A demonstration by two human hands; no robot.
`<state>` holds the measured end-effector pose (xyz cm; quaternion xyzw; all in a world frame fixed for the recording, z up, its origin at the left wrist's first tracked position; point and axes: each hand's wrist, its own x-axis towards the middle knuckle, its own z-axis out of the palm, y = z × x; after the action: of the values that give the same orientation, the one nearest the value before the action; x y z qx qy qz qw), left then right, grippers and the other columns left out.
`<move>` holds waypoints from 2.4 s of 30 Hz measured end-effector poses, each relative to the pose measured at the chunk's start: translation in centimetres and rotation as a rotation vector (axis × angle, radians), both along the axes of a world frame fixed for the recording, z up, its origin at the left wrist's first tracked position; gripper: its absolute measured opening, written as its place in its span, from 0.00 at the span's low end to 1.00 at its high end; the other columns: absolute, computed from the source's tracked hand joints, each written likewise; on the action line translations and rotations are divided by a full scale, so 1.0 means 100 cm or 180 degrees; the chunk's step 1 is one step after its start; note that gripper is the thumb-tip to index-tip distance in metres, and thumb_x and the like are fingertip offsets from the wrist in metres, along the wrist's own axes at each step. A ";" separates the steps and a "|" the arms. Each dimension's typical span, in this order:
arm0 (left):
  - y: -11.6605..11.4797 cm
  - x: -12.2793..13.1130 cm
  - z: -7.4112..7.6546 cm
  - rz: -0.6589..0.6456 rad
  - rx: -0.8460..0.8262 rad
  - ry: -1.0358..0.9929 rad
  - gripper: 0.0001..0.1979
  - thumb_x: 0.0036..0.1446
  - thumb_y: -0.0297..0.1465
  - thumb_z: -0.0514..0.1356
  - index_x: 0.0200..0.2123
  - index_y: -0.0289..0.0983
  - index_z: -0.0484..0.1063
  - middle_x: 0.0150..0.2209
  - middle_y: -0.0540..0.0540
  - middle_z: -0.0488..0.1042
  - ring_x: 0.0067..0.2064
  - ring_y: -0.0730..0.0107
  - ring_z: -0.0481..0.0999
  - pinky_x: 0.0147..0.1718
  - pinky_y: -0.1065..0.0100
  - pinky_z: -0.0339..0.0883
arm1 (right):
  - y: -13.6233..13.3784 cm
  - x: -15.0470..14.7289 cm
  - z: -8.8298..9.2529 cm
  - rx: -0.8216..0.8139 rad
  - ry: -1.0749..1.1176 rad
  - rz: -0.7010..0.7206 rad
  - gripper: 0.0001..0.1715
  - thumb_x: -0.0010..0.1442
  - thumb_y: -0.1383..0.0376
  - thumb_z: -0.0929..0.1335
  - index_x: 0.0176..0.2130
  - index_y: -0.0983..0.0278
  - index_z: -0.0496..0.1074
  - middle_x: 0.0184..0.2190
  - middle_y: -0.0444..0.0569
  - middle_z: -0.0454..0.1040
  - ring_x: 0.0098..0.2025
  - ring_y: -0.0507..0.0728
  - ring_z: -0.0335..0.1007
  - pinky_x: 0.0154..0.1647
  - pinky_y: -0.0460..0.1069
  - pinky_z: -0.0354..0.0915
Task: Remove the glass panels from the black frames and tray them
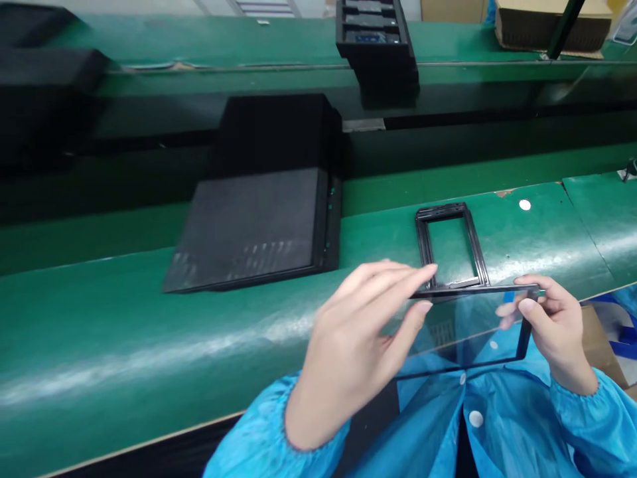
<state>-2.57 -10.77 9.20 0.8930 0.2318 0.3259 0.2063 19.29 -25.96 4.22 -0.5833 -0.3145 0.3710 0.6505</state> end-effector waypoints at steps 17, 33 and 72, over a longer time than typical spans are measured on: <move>0.005 0.028 -0.032 -0.0562 -0.1569 0.0534 0.17 0.71 0.34 0.58 0.56 0.43 0.84 0.44 0.44 0.89 0.41 0.58 0.88 0.39 0.63 0.80 | 0.019 0.009 -0.010 -0.0406 0.0083 0.0604 0.29 0.64 0.54 0.78 0.60 0.62 0.79 0.31 0.48 0.87 0.27 0.57 0.85 0.34 0.51 0.83; -0.030 0.031 -0.055 0.0361 -0.4448 -0.1044 0.29 0.59 0.52 0.72 0.52 0.35 0.81 0.45 0.31 0.87 0.35 0.53 0.89 0.28 0.64 0.82 | 0.016 -0.003 -0.035 -0.0069 0.0568 -0.0128 0.17 0.67 0.53 0.76 0.46 0.63 0.79 0.34 0.53 0.88 0.28 0.60 0.86 0.34 0.52 0.83; -0.008 0.000 -0.057 0.0792 -0.3875 -0.1332 0.21 0.65 0.45 0.68 0.50 0.35 0.75 0.40 0.39 0.86 0.28 0.64 0.84 0.21 0.70 0.74 | 0.014 0.013 -0.012 -0.0302 -0.0177 -0.0329 0.14 0.64 0.58 0.77 0.47 0.61 0.79 0.28 0.47 0.86 0.21 0.57 0.81 0.28 0.50 0.79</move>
<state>-2.56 -11.58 3.47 0.5009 0.4314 0.3248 0.6765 20.59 -24.56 2.97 -0.6391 -0.2839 0.3350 0.6314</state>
